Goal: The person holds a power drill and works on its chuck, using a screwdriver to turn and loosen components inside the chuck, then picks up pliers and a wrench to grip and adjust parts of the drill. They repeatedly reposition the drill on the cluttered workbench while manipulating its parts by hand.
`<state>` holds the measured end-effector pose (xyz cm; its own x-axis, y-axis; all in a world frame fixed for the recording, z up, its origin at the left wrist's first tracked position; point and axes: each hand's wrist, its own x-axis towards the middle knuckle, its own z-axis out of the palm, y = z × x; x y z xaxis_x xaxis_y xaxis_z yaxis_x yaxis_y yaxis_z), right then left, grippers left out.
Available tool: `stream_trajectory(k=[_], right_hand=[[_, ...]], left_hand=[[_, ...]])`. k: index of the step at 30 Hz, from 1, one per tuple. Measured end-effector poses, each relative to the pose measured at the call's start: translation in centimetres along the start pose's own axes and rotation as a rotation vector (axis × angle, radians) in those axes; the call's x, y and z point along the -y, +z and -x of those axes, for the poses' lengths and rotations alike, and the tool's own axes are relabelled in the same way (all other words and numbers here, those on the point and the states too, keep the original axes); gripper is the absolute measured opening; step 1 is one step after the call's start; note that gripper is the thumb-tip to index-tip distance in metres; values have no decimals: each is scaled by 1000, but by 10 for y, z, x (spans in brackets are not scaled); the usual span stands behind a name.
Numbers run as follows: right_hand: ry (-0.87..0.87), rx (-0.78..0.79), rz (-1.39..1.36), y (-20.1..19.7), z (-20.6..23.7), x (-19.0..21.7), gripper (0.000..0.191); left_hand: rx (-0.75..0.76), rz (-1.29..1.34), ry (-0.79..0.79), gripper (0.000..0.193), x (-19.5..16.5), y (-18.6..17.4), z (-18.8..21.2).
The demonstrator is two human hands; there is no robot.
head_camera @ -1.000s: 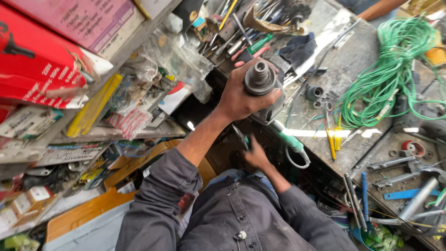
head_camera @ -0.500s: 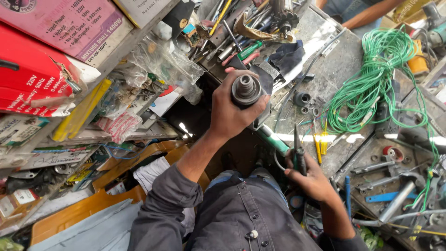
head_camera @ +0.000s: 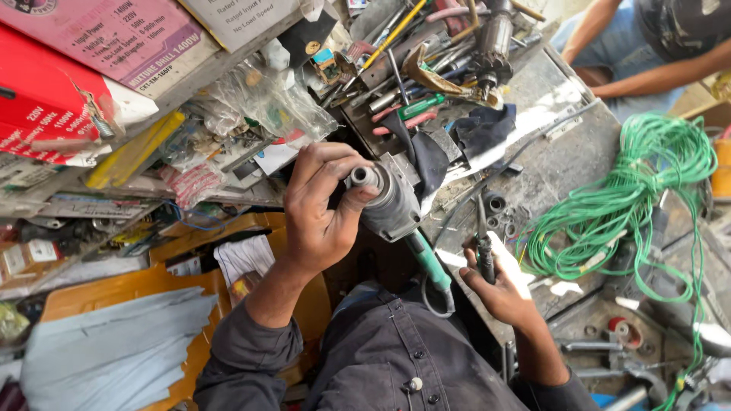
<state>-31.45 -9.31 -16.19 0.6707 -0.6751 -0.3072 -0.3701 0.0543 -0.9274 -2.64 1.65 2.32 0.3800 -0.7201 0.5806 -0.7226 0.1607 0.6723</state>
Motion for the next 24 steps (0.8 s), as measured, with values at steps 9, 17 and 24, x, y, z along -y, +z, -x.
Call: stream_trajectory(k=[9, 17, 24], right_hand=[[-125, 208, 35, -26, -49, 83, 50], [-897, 151, 779, -61, -124, 167, 51], [-973, 299, 1115, -59, -175, 219, 68]], left_hand=[[-14, -163, -25, 24, -10, 6, 0], [-22, -218, -115, 21, -25, 11, -3], [8, -197, -222, 23, -30, 11, -4]])
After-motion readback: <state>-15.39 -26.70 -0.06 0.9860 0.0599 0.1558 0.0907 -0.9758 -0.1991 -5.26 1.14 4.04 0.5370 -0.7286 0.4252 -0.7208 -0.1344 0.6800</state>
